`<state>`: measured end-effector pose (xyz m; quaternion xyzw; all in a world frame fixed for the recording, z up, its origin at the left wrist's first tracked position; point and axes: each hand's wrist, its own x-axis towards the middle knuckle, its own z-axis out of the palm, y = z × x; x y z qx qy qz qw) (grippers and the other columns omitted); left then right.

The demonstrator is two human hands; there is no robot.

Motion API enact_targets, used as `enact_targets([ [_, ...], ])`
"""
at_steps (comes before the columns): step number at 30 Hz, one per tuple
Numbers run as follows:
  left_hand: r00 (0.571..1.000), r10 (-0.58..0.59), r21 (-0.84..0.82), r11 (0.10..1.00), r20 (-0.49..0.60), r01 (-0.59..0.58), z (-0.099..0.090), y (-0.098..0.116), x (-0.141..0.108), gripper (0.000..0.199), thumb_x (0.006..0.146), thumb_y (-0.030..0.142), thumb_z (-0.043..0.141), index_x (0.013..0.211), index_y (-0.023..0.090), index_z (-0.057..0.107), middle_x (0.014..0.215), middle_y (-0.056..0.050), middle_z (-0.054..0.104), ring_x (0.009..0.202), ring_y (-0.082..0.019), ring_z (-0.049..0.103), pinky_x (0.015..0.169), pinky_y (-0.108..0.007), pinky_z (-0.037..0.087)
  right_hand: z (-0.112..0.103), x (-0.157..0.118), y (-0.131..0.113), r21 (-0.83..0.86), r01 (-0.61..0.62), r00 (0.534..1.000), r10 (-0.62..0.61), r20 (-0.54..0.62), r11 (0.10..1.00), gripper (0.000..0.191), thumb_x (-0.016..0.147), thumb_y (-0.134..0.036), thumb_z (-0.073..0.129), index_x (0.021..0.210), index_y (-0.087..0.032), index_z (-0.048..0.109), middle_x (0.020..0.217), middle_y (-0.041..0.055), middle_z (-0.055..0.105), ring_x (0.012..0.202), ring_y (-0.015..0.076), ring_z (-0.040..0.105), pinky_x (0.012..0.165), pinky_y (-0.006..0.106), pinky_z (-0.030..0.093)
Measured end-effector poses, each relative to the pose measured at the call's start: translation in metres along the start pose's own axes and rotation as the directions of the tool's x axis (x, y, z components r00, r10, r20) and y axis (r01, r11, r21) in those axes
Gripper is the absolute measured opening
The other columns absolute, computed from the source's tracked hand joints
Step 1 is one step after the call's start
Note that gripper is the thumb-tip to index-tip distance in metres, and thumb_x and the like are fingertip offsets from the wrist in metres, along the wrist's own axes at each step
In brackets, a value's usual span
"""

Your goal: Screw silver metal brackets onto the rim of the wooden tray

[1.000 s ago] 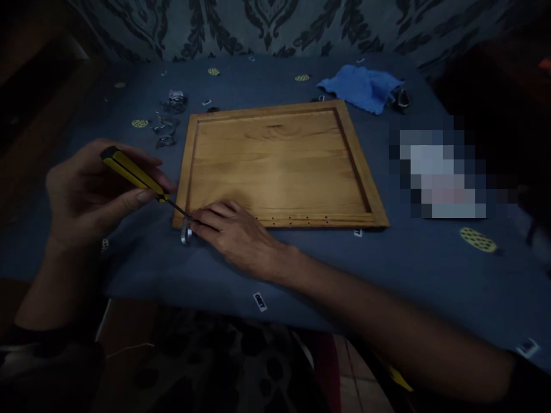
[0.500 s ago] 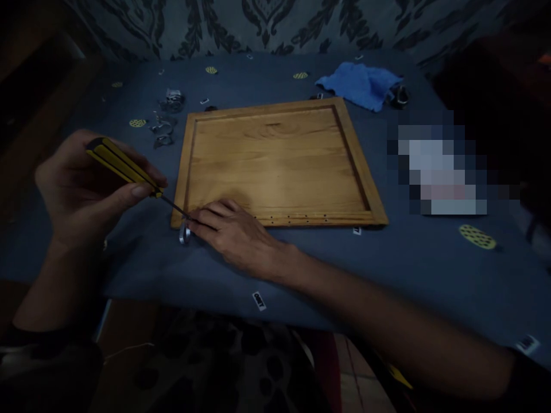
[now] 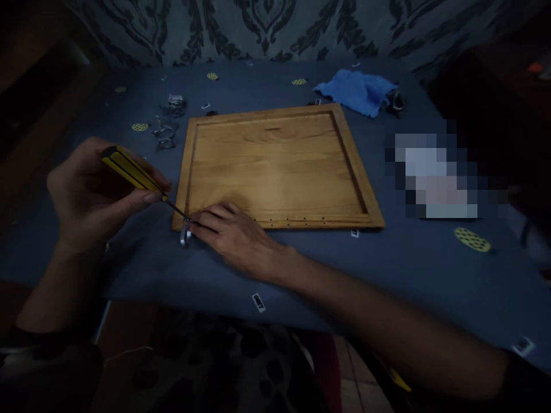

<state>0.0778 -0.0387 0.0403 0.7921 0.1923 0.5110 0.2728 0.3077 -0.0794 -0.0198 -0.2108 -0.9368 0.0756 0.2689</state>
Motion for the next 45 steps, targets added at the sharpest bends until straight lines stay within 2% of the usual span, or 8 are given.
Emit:
enact_targets([
  [5, 0.994, -0.062, 0.026, 0.998, -0.086, 0.064, 0.000, 0.001, -0.003, 0.052, 0.061, 0.018, 0.098, 0.104, 0.021, 0.069, 0.090, 0.003, 0.072, 0.072, -0.016, 0.075, 0.065, -0.030, 0.067, 0.000, 0.000, 0.000, 0.001, -0.008, 1.000, 0.008, 0.009, 1.000, 0.042, 0.098, -0.002, 0.042, 0.133, -0.012, 0.064, 0.131, 0.0149, 0.071, 0.121, 0.0257, 0.062, 0.100, 0.047, 0.053],
  [9, 0.979, -0.167, 0.043, 0.984, -0.116, 0.173, 0.001, 0.006, -0.005, 0.044, 0.065, 0.017, 0.095, 0.101, 0.025, 0.071, 0.089, 0.002, 0.072, 0.074, -0.018, 0.074, 0.068, -0.031, 0.067, 0.001, -0.001, 0.000, 0.003, 0.003, 1.000, -0.003, -0.001, 1.000, 0.043, 0.098, -0.002, 0.042, 0.133, -0.014, 0.064, 0.131, 0.0141, 0.071, 0.121, 0.0255, 0.062, 0.100, 0.047, 0.052],
  [19, 0.988, -0.145, 0.080, 0.986, -0.056, 0.149, 0.001, 0.009, -0.003, 0.040, 0.074, 0.018, 0.090, 0.107, 0.026, 0.069, 0.088, 0.003, 0.074, 0.077, -0.018, 0.074, 0.068, -0.029, 0.066, 0.003, -0.001, 0.000, -0.014, -0.002, 0.999, 0.001, -0.033, 1.000, 0.039, 0.100, -0.003, 0.040, 0.130, -0.010, 0.064, 0.127, 0.0158, 0.071, 0.117, 0.0254, 0.062, 0.099, 0.045, 0.053],
  [26, 0.979, -0.169, 0.095, 0.979, -0.115, 0.180, 0.004, 0.008, -0.002, 0.032, 0.077, 0.022, 0.088, 0.102, 0.024, 0.068, 0.083, 0.003, 0.071, 0.072, -0.014, 0.070, 0.064, -0.025, 0.064, 0.003, -0.002, -0.001, 0.011, -0.009, 1.000, 0.010, -0.024, 1.000, 0.037, 0.101, -0.006, 0.043, 0.130, -0.011, 0.065, 0.129, 0.0157, 0.070, 0.119, 0.0253, 0.062, 0.098, 0.046, 0.055],
  [30, 0.973, -0.200, 0.135, 0.967, -0.114, 0.215, 0.004, 0.011, 0.000, 0.029, 0.080, 0.028, 0.086, 0.101, 0.024, 0.067, 0.083, 0.004, 0.069, 0.073, -0.015, 0.071, 0.065, -0.028, 0.065, 0.004, -0.002, -0.001, -0.006, -0.002, 0.999, 0.002, -0.037, 1.000, 0.035, 0.102, -0.008, 0.044, 0.130, -0.009, 0.065, 0.128, 0.0157, 0.071, 0.118, 0.0257, 0.062, 0.099, 0.046, 0.055],
  [33, 0.971, -0.219, 0.151, 0.961, -0.095, 0.232, 0.003, 0.013, 0.001, 0.028, 0.081, 0.026, 0.085, 0.101, 0.023, 0.066, 0.086, 0.003, 0.070, 0.077, -0.016, 0.072, 0.068, -0.031, 0.066, 0.003, -0.002, -0.001, -0.007, -0.008, 1.000, 0.008, -0.018, 1.000, 0.036, 0.101, -0.007, 0.045, 0.131, -0.011, 0.065, 0.129, 0.0150, 0.070, 0.119, 0.0259, 0.062, 0.100, 0.046, 0.054],
  [38, 0.980, -0.195, 0.171, 0.965, -0.044, 0.199, 0.003, 0.019, 0.003, 0.026, 0.083, 0.021, 0.083, 0.101, 0.024, 0.065, 0.086, 0.003, 0.071, 0.078, -0.016, 0.073, 0.067, -0.031, 0.066, 0.003, -0.002, -0.001, -0.011, 0.017, 0.999, -0.018, -0.036, 1.000, 0.036, 0.099, -0.004, 0.044, 0.129, -0.006, 0.065, 0.127, 0.0170, 0.071, 0.117, 0.0265, 0.061, 0.099, 0.044, 0.053],
  [45, 0.988, -0.154, 0.229, 0.962, 0.010, 0.148, 0.000, 0.022, 0.005, 0.025, 0.083, 0.032, 0.083, 0.102, 0.026, 0.067, 0.088, 0.000, 0.066, 0.076, -0.017, 0.070, 0.066, -0.033, 0.066, 0.002, -0.001, 0.000, -0.009, 0.005, 1.000, -0.005, -0.020, 1.000, 0.038, 0.101, -0.004, 0.040, 0.131, -0.009, 0.064, 0.129, 0.0161, 0.070, 0.118, 0.0262, 0.061, 0.098, 0.045, 0.053],
])
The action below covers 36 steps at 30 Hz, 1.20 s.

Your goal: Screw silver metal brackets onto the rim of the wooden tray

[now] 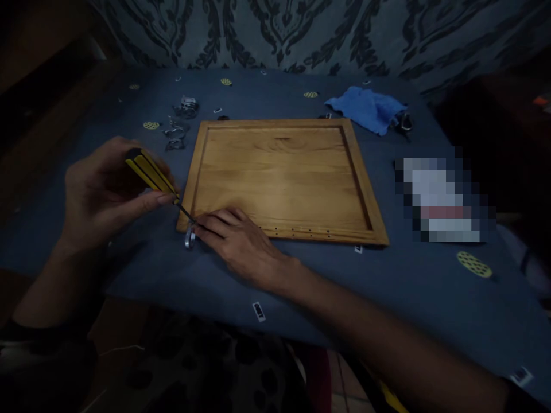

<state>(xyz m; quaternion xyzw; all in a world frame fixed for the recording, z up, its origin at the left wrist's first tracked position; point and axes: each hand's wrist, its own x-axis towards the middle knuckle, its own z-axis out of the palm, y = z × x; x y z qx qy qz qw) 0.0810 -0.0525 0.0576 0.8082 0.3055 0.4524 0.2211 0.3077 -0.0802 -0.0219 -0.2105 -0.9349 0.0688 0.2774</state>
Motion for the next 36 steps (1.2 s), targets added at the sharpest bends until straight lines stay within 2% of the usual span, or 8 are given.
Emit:
enact_targets([
  [6, 1.000, 0.003, 0.011, 1.000, 0.021, -0.003, -0.0015, -0.0005, -0.0025, 0.026, 0.084, 0.028, 0.083, 0.105, 0.026, 0.068, 0.088, 0.000, 0.065, 0.077, -0.017, 0.070, 0.066, -0.033, 0.066, 0.0006, -0.0003, -0.0001, 0.005, -0.001, 1.000, 0.001, -0.011, 1.000, 0.038, 0.100, -0.004, 0.043, 0.131, -0.009, 0.064, 0.129, 0.0166, 0.070, 0.119, 0.0267, 0.061, 0.099, 0.046, 0.053],
  [10, 1.000, -0.017, 0.003, 1.000, -0.018, 0.017, -0.0023, -0.0014, -0.0045, 0.025, 0.085, 0.024, 0.082, 0.105, 0.026, 0.068, 0.090, 0.000, 0.066, 0.079, -0.016, 0.070, 0.067, -0.032, 0.066, 0.0007, -0.0007, 0.0000, -0.005, 0.001, 1.000, -0.001, 0.003, 1.000, 0.041, 0.099, -0.002, 0.040, 0.132, -0.009, 0.063, 0.130, 0.0155, 0.070, 0.118, 0.0262, 0.062, 0.100, 0.046, 0.053],
  [14, 0.997, 0.024, 0.025, 0.999, -0.071, -0.022, -0.0025, -0.0055, -0.0032, 0.026, 0.082, 0.031, 0.085, 0.099, 0.023, 0.067, 0.084, 0.003, 0.063, 0.071, -0.011, 0.067, 0.061, -0.026, 0.063, 0.0002, -0.0008, -0.0002, 0.006, -0.002, 1.000, 0.002, -0.007, 1.000, 0.038, 0.100, -0.004, 0.043, 0.132, -0.008, 0.064, 0.129, 0.0161, 0.070, 0.118, 0.0263, 0.062, 0.100, 0.045, 0.052],
  [17, 0.996, 0.059, 0.043, 0.997, -0.060, -0.057, -0.0017, -0.0078, -0.0018, 0.032, 0.081, 0.035, 0.087, 0.098, 0.019, 0.065, 0.085, 0.004, 0.062, 0.071, -0.009, 0.067, 0.059, -0.024, 0.061, 0.0005, -0.0009, -0.0002, 0.012, 0.007, 1.000, -0.006, -0.024, 1.000, 0.037, 0.101, -0.004, 0.043, 0.130, -0.007, 0.064, 0.128, 0.0168, 0.071, 0.116, 0.0259, 0.062, 0.099, 0.045, 0.052],
  [27, 0.999, 0.028, -0.016, 0.999, -0.039, -0.029, -0.0026, -0.0068, -0.0027, 0.027, 0.080, 0.022, 0.086, 0.100, 0.021, 0.068, 0.085, 0.003, 0.062, 0.073, -0.011, 0.067, 0.062, -0.026, 0.063, 0.0032, -0.0031, 0.0010, 0.017, -0.025, 1.000, 0.025, 0.011, 1.000, 0.043, 0.099, -0.002, 0.042, 0.135, -0.013, 0.062, 0.132, 0.0140, 0.069, 0.122, 0.0253, 0.060, 0.101, 0.046, 0.052],
  [36, 0.999, 0.041, -0.080, 0.996, -0.025, -0.043, -0.0009, -0.0024, -0.0020, 0.026, 0.078, 0.015, 0.086, 0.097, 0.020, 0.068, 0.084, 0.000, 0.069, 0.073, -0.015, 0.069, 0.063, -0.028, 0.064, 0.0000, -0.0006, -0.0009, 0.015, -0.013, 1.000, 0.013, 0.009, 1.000, 0.041, 0.100, -0.003, 0.040, 0.133, -0.007, 0.063, 0.130, 0.0164, 0.070, 0.118, 0.0271, 0.061, 0.099, 0.047, 0.053],
])
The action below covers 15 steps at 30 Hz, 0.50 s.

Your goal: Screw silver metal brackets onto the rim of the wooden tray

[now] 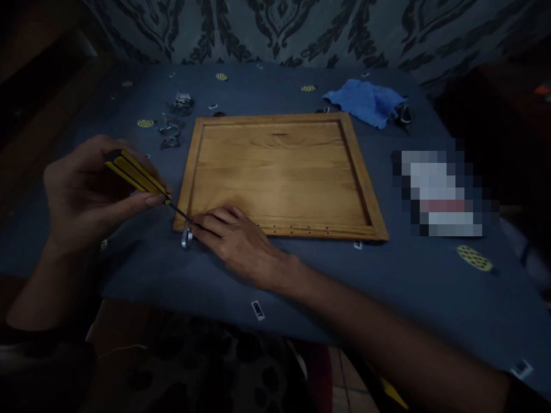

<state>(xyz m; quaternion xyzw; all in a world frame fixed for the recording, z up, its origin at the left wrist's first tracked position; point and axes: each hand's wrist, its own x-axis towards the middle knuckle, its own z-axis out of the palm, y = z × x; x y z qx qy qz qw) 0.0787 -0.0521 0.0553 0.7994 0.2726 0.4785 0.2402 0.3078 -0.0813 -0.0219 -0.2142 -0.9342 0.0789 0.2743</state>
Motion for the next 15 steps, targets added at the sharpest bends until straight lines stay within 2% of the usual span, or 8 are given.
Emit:
enact_targets([
  [4, 1.000, 0.030, 0.057, 0.998, -0.001, -0.030, -0.0008, -0.0040, -0.0020, 0.035, 0.075, 0.013, 0.086, 0.104, 0.023, 0.069, 0.082, 0.002, 0.065, 0.069, -0.014, 0.067, 0.060, -0.029, 0.063, -0.0002, 0.0003, 0.0002, -0.027, 0.007, 1.000, -0.008, -0.015, 1.000, 0.040, 0.100, -0.003, 0.041, 0.131, -0.009, 0.064, 0.129, 0.0137, 0.071, 0.116, 0.0262, 0.062, 0.098, 0.044, 0.053],
  [7, 0.996, 0.085, 0.161, 0.983, -0.003, -0.084, -0.0018, -0.0083, -0.0029, 0.040, 0.074, 0.022, 0.090, 0.107, 0.025, 0.069, 0.078, 0.004, 0.060, 0.061, -0.011, 0.061, 0.052, -0.025, 0.056, -0.0003, 0.0002, 0.0002, -0.019, 0.006, 1.000, -0.006, -0.014, 1.000, 0.039, 0.101, -0.004, 0.040, 0.131, -0.010, 0.064, 0.129, 0.0138, 0.071, 0.116, 0.0265, 0.062, 0.099, 0.045, 0.053],
  [10, 0.998, 0.052, 0.231, 0.972, -0.030, -0.044, -0.0018, -0.0087, -0.0039, 0.035, 0.074, 0.030, 0.090, 0.101, 0.026, 0.069, 0.077, 0.004, 0.058, 0.063, -0.012, 0.060, 0.054, -0.026, 0.053, 0.0000, -0.0003, 0.0005, -0.008, 0.010, 1.000, -0.011, -0.023, 1.000, 0.038, 0.102, -0.006, 0.040, 0.131, -0.010, 0.064, 0.129, 0.0148, 0.071, 0.117, 0.0265, 0.061, 0.098, 0.046, 0.053],
  [15, 0.999, 0.006, 0.252, 0.968, -0.049, 0.007, -0.0008, -0.0066, -0.0056, 0.028, 0.078, 0.031, 0.087, 0.099, 0.029, 0.068, 0.077, 0.004, 0.060, 0.064, -0.014, 0.060, 0.056, -0.028, 0.053, -0.0002, -0.0004, 0.0013, 0.006, 0.008, 1.000, -0.008, 0.002, 1.000, 0.042, 0.100, -0.004, 0.040, 0.134, -0.013, 0.062, 0.131, 0.0134, 0.070, 0.122, 0.0261, 0.060, 0.100, 0.046, 0.052],
])
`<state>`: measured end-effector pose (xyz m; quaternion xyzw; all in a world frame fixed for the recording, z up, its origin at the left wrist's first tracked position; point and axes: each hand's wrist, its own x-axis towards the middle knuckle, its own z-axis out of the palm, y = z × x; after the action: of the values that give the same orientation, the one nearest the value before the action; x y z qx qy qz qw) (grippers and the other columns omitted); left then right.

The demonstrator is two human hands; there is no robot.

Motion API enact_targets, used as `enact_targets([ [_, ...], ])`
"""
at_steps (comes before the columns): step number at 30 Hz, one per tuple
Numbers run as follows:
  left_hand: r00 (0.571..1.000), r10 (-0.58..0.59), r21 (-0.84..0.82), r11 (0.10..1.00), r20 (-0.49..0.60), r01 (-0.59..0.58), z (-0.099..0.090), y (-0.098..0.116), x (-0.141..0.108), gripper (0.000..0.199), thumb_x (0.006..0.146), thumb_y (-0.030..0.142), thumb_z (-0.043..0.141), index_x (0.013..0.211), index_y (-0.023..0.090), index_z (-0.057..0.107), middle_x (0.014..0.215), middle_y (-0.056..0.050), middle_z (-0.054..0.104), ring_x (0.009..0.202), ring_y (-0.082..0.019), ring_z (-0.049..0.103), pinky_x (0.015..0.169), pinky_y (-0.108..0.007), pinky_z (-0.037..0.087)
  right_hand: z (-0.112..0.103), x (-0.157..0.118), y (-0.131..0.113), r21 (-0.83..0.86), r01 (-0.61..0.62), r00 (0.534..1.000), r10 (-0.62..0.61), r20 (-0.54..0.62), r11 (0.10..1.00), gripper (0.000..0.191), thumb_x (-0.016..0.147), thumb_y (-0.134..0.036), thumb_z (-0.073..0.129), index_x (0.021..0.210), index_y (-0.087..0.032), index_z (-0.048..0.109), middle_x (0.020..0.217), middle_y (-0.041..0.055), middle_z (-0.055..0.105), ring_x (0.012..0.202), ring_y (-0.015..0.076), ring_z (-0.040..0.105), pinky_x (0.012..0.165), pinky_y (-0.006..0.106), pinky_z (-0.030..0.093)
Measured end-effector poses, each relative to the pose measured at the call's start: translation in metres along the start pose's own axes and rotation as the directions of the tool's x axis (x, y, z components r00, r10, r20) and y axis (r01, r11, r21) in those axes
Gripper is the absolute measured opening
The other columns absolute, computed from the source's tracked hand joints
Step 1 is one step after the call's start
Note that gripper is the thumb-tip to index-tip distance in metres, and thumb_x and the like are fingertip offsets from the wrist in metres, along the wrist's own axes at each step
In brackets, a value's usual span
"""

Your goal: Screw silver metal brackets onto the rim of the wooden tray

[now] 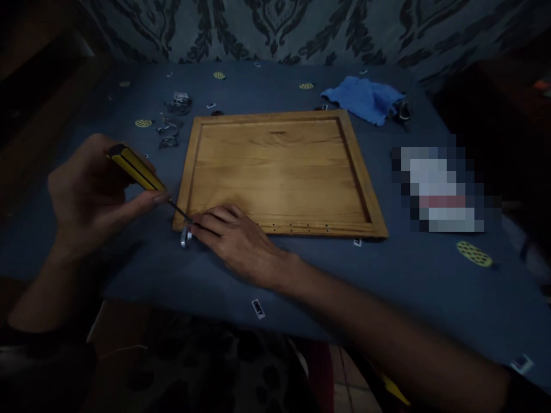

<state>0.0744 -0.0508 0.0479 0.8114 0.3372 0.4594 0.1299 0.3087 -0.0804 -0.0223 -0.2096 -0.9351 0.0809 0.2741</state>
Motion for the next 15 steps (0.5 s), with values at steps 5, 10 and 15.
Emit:
enact_targets([
  [5, 0.999, -0.012, -0.010, 1.000, -0.034, 0.011, 0.0020, -0.0014, -0.0010, 0.033, 0.077, 0.031, 0.087, 0.104, 0.030, 0.068, 0.081, 0.003, 0.062, 0.063, -0.014, 0.058, 0.053, -0.029, 0.052, -0.0021, 0.0013, -0.0006, -0.011, -0.004, 1.000, 0.004, 0.024, 1.000, 0.041, 0.099, -0.004, 0.041, 0.133, -0.012, 0.063, 0.132, 0.0139, 0.070, 0.120, 0.0268, 0.062, 0.098, 0.046, 0.053],
  [10, 0.999, -0.022, -0.027, 0.999, -0.033, 0.021, 0.0027, -0.0004, -0.0006, 0.036, 0.078, 0.031, 0.087, 0.107, 0.030, 0.068, 0.082, 0.004, 0.063, 0.063, -0.013, 0.059, 0.054, -0.027, 0.053, -0.0020, 0.0016, -0.0015, -0.006, -0.009, 1.000, 0.009, 0.007, 1.000, 0.040, 0.100, -0.004, 0.040, 0.132, -0.012, 0.064, 0.130, 0.0138, 0.071, 0.117, 0.0265, 0.062, 0.098, 0.047, 0.054],
  [15, 0.998, 0.030, -0.075, 0.997, -0.063, -0.034, 0.0024, 0.0059, 0.0047, 0.032, 0.076, 0.030, 0.089, 0.097, 0.024, 0.066, 0.076, 0.005, 0.058, 0.060, -0.009, 0.058, 0.050, -0.022, 0.054, 0.0005, 0.0003, -0.0012, -0.009, -0.001, 0.999, 0.000, -0.036, 1.000, 0.038, 0.102, -0.005, 0.040, 0.130, -0.009, 0.065, 0.129, 0.0145, 0.072, 0.116, 0.0267, 0.063, 0.098, 0.046, 0.054],
])
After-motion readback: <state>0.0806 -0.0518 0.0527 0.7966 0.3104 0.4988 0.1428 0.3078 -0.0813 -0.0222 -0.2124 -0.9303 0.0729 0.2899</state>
